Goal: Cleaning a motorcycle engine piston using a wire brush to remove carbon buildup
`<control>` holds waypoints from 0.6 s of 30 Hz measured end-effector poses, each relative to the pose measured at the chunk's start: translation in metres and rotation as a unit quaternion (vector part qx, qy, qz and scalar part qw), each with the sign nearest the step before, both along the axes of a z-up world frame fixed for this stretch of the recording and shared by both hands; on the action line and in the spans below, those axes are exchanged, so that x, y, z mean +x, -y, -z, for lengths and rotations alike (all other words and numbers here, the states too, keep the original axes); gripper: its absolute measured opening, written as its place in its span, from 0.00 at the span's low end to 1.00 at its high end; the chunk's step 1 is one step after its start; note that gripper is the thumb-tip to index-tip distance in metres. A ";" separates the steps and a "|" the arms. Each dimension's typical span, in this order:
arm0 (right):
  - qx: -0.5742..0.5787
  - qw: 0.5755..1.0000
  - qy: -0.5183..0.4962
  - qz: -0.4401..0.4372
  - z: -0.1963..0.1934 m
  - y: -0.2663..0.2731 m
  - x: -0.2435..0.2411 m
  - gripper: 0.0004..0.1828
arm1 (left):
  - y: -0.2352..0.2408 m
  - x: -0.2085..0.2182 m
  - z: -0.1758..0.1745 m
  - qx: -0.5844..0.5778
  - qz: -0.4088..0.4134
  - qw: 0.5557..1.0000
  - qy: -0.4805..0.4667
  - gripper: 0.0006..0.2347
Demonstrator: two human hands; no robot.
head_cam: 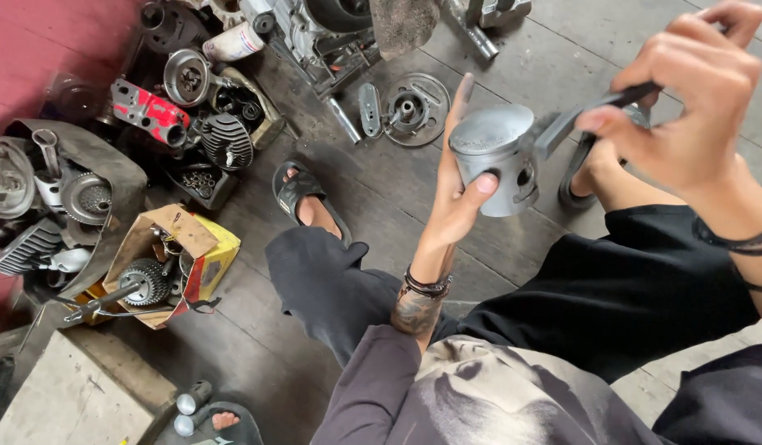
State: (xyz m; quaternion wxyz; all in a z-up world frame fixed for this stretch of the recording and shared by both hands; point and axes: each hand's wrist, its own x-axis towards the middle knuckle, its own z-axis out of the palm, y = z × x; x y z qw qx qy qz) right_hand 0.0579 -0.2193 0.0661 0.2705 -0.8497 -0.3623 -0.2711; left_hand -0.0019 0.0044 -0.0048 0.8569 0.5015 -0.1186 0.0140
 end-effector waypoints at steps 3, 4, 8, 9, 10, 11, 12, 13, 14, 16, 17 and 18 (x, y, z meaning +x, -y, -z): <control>-0.002 1.000 -0.014 0.003 -0.001 -0.004 -0.005 0.32 | -0.003 0.001 0.010 0.023 -0.014 0.999 0.038 0.44; -0.003 1.000 -0.015 0.005 -0.003 -0.007 -0.008 0.32 | -0.002 0.001 0.008 0.022 -0.012 0.999 0.037 0.44; 0.003 0.999 -0.012 -0.030 0.006 0.008 -0.001 0.33 | -0.005 -0.003 -0.010 0.111 -0.079 0.990 0.041 0.50; 0.006 0.998 -0.051 -0.035 0.011 0.018 0.007 0.31 | -0.008 -0.003 -0.017 0.158 -0.112 0.981 0.024 0.51; 0.006 0.998 -0.048 -0.036 0.004 0.008 0.001 0.31 | -0.006 -0.003 -0.015 0.157 -0.114 0.981 0.027 0.51; -0.014 0.999 0.012 -0.041 -0.002 -0.002 -0.006 0.33 | -0.005 -0.004 -0.013 0.162 -0.124 0.978 0.037 0.49; -0.032 0.996 0.067 -0.045 -0.009 -0.012 -0.014 0.36 | -0.003 -0.006 -0.011 0.166 -0.132 0.976 0.044 0.48; -0.032 0.996 0.066 -0.045 -0.010 -0.007 -0.011 0.36 | -0.004 -0.006 -0.015 0.166 -0.132 0.976 0.043 0.48; -0.033 0.998 0.047 -0.039 -0.010 -0.003 -0.008 0.35 | -0.005 -0.006 -0.019 0.187 -0.153 0.969 0.047 0.49; -0.033 0.998 0.033 -0.039 0.000 0.017 0.002 0.34 | -0.008 -0.007 -0.021 0.209 -0.181 0.960 0.053 0.50; -0.036 0.999 -0.006 -0.018 0.010 0.032 0.009 0.33 | -0.010 -0.007 -0.019 0.218 -0.205 0.952 0.058 0.50; -0.038 0.998 -0.042 0.000 0.020 0.046 0.023 0.31 | -0.012 -0.003 -0.018 0.227 -0.234 0.943 0.066 0.51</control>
